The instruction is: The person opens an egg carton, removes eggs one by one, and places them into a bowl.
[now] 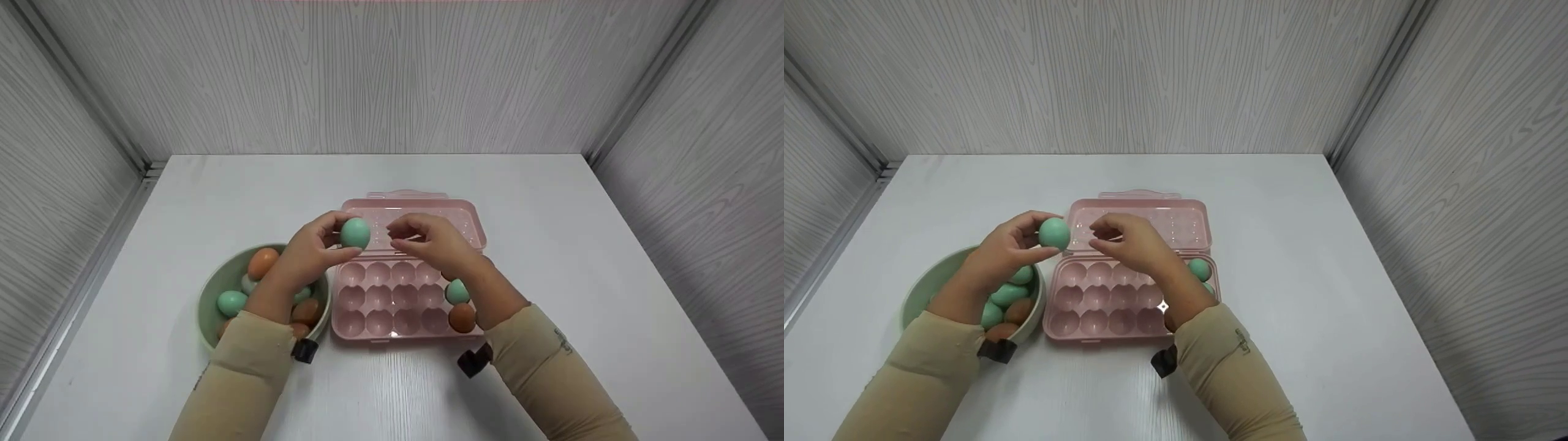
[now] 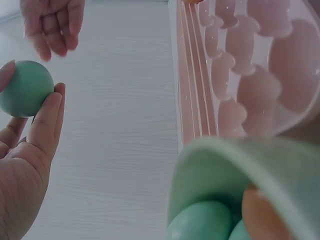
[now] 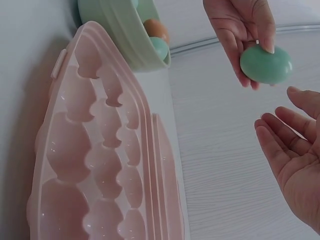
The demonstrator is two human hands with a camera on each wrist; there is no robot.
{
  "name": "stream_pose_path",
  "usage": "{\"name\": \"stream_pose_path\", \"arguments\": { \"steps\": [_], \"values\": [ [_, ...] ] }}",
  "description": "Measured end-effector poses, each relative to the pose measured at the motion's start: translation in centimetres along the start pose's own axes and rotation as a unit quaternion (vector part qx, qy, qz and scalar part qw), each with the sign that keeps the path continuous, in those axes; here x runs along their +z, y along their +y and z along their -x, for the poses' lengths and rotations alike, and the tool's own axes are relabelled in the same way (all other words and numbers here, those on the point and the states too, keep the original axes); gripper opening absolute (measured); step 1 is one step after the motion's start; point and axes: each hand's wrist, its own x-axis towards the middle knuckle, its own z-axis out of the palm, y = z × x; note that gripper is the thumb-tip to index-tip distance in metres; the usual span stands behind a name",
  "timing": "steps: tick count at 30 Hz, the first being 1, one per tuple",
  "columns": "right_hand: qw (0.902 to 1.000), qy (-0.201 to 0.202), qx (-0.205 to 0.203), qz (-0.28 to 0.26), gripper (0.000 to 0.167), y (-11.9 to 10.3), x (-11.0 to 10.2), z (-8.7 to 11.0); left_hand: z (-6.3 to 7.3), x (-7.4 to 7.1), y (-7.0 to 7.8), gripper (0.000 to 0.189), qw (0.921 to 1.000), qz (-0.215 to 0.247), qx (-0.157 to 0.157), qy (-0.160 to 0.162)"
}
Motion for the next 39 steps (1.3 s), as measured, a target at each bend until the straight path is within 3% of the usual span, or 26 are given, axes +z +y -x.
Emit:
{"name": "stream_pose_path", "arguments": {
  "steps": [7,18,25,33,39],
  "values": [
    [0.9996,0.021,0.018,0.002,0.018,0.7,-0.6,0.5,-0.2,-2.5,-2.7,0.049,0.9992,-0.019,0.001,0.034],
    [0.9993,0.033,0.015,0.012,0.020,1.6,-1.3,0.8,0.0,-4.9,-4.4,0.053,0.9949,-0.070,-0.023,0.068],
    [0.9986,0.037,0.032,0.019,0.017,1.8,-1.5,1.0,-0.3,-5.8,-5.7,0.051,0.9955,-0.090,-0.019,0.023],
    [0.9993,0.034,0.010,0.011,0.020,1.7,-1.6,1.5,-0.1,-6.2,-7.0,0.050,0.9924,-0.099,-0.068,-0.028],
    [0.9988,0.040,0.027,0.007,0.017,2.2,-1.5,1.3,0.5,-6.3,-7.8,0.048,0.9891,-0.114,-0.086,-0.038]
  ]
}}
